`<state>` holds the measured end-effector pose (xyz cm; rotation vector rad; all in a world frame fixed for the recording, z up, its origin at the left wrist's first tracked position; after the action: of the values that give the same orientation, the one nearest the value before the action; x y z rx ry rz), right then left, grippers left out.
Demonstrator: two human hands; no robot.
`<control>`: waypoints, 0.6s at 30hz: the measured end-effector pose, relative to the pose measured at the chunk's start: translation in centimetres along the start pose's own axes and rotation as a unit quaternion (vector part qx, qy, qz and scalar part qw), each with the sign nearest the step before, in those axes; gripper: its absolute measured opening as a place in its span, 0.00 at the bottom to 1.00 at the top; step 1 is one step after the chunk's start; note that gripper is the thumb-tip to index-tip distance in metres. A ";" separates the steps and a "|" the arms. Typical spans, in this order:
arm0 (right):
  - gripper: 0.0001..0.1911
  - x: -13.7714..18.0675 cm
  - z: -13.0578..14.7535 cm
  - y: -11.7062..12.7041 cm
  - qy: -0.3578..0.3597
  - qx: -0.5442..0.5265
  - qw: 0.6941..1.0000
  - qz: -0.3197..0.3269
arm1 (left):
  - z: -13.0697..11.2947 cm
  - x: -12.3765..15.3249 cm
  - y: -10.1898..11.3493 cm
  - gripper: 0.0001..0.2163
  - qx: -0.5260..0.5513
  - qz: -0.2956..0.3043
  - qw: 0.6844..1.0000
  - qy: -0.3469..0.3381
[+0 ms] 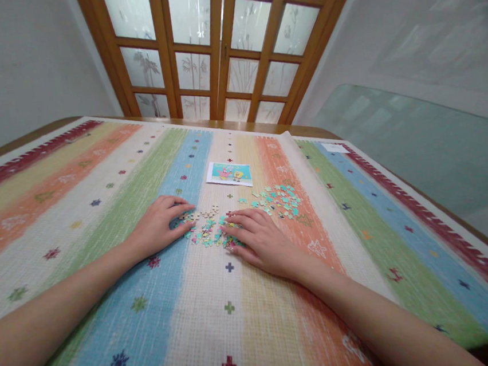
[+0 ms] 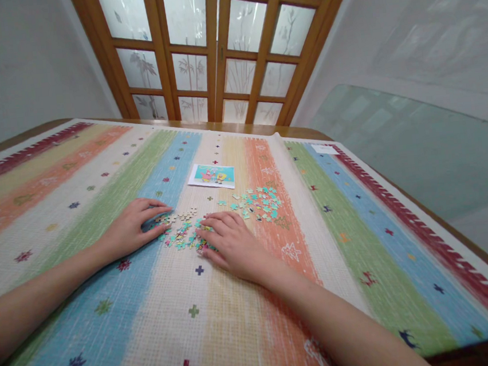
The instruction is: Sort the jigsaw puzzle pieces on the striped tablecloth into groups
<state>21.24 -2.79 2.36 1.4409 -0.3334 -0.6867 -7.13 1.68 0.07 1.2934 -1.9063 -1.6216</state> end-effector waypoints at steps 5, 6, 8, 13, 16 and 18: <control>0.22 -0.1 -0.1 0.0 -0.008 0.006 1.000 0.002 | -0.3 -0.1 -0.1 0.15 0.009 0.002 1.000 -0.028; 0.22 -0.1 -0.1 0.0 -0.009 0.007 1.000 0.001 | -0.3 -0.1 -0.1 0.14 0.013 0.003 0.999 -0.035; 0.23 -0.2 -0.1 -0.1 -0.009 0.007 1.000 0.004 | -0.5 0.0 -0.1 0.13 0.020 0.006 0.999 -0.049; 0.26 -0.7 0.2 -0.5 -0.019 0.012 0.999 0.030 | -1.0 0.0 -0.4 0.20 0.004 0.036 0.997 -0.061; 0.30 -1.1 0.5 -1.0 -0.026 0.022 0.999 0.036 | -1.3 0.0 -0.7 0.23 -0.009 0.091 0.993 -0.077; 0.31 -1.2 0.5 -1.3 -0.035 0.029 0.998 0.037 | -1.5 0.0 -0.8 0.23 -0.005 0.112 0.990 -0.088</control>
<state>19.68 -2.44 1.37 1.4536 -0.4626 -0.6724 -5.73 0.81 -0.18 0.9172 -2.0575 -1.6723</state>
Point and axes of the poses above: each hand's wrist, its own x-axis away from the middle knuckle, its own y-axis out of the back of the hand, z = x × y, the point moved 2 cm from there along -x, towards the middle knuckle, and after that the axes turned 3 degrees about z, right-handed, at the moved point
